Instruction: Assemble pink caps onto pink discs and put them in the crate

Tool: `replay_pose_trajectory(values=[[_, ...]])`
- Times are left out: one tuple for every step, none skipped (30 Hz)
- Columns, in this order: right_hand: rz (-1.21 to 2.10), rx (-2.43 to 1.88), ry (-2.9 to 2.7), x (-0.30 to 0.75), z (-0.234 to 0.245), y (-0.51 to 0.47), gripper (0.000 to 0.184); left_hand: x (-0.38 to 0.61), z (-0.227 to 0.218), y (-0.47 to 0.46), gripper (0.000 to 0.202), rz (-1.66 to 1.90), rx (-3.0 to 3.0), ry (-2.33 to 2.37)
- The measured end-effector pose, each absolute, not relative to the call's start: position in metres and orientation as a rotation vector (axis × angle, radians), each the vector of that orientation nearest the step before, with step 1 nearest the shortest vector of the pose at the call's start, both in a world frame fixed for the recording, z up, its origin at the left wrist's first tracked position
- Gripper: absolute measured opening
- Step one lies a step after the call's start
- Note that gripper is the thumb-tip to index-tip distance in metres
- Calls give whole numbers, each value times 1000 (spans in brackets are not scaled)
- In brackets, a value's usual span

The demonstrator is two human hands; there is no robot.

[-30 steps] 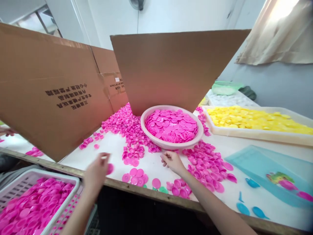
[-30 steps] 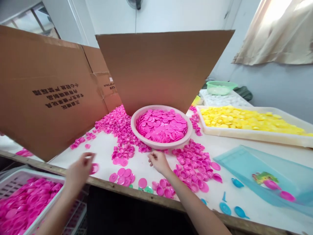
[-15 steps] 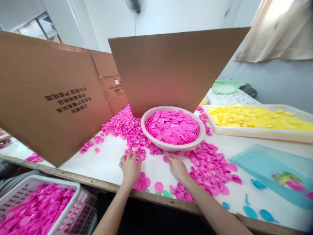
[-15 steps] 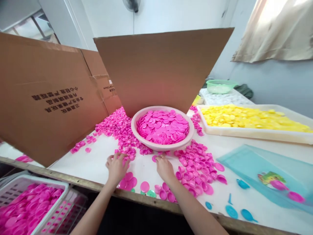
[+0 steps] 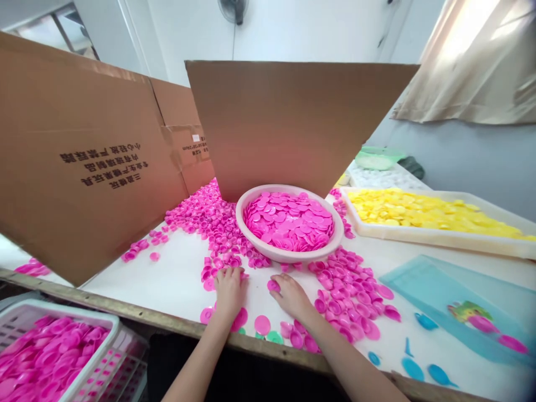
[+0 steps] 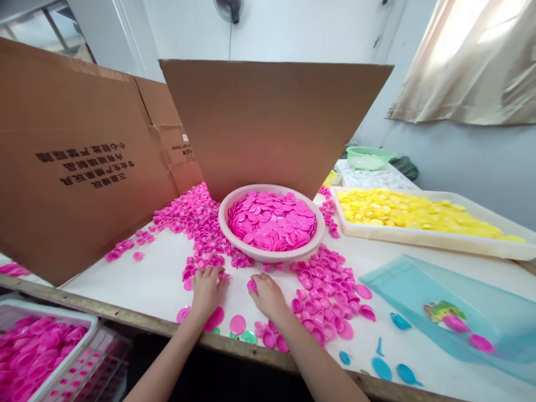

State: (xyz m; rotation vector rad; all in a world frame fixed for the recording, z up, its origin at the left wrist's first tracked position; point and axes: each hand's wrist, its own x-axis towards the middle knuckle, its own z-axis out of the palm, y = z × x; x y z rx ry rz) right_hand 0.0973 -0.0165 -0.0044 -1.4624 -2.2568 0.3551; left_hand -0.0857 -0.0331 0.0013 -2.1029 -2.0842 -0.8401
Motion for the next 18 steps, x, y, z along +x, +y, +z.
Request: replay_pose_trajectory(values=[[364,-1447,-2244,97,-5,-16,26,-81,2,-33,22,-900,-2217,-2009],[383,-1441,-2219,98,-5,-15,29,-77,2,-34,23,-945,-2354,-1934],[410,-1439,-2176,99,-5,-14,30,-73,1,-34,24,-974,-2500,-1872],[445,-1430,-2115,101,-6,-13,30,-69,-1,-35,28,-995,-2632,-1834],[500,-1414,-2038,102,-6,-11,30,-67,-4,-35,32,-1012,-2739,-1818],[584,-1400,-1941,103,-7,-9,28,-65,-6,-35,37,-1034,-2815,-1821],[706,-1386,-1838,103,-8,-8,25,-64,-9,-35,39,-1065,-2857,-1838],[857,-1369,-1737,101,-9,-6,23,-64,-12,-35,41,-1107,-2874,-1859],[1016,-1347,-1647,99,-11,-4,21,-64,-14,-35,42,-1157,-2876,-1880],[1157,-1318,-1577,96,-13,-3,20,-64,-16,-35,42,-1204,-2875,-1897],[1263,-1287,-1537,93,-14,-1,19,-65,-17,-34,42,-1246,-2874,-1913],[1321,-1262,-1527,89,-16,0,18,-65,-18,-33,43,-1284,-2871,-1930],[1341,-1248,-1537,86,-17,1,17,-65,-18,-33,43,-1316,-2869,-1946],[1339,-1252,-1554,83,-18,1,15,-65,-18,-32,44,-1347,-2869,-1963],[1337,-1266,-1577,81,-19,2,14,-65,-18,-31,45,-1376,-2869,-1985],[1344,-1285,-1600,79,-18,2,13,-65,-18,-31,46,-1407,-2871,-2008],[1358,-1305,-1620,78,-17,2,12,-64,-18,-31,47,-1442,-2874,-2028],[1373,-1322,-1637,78,-16,2,11,-64,-18,-31,47,-1479,-2877,-2042]])
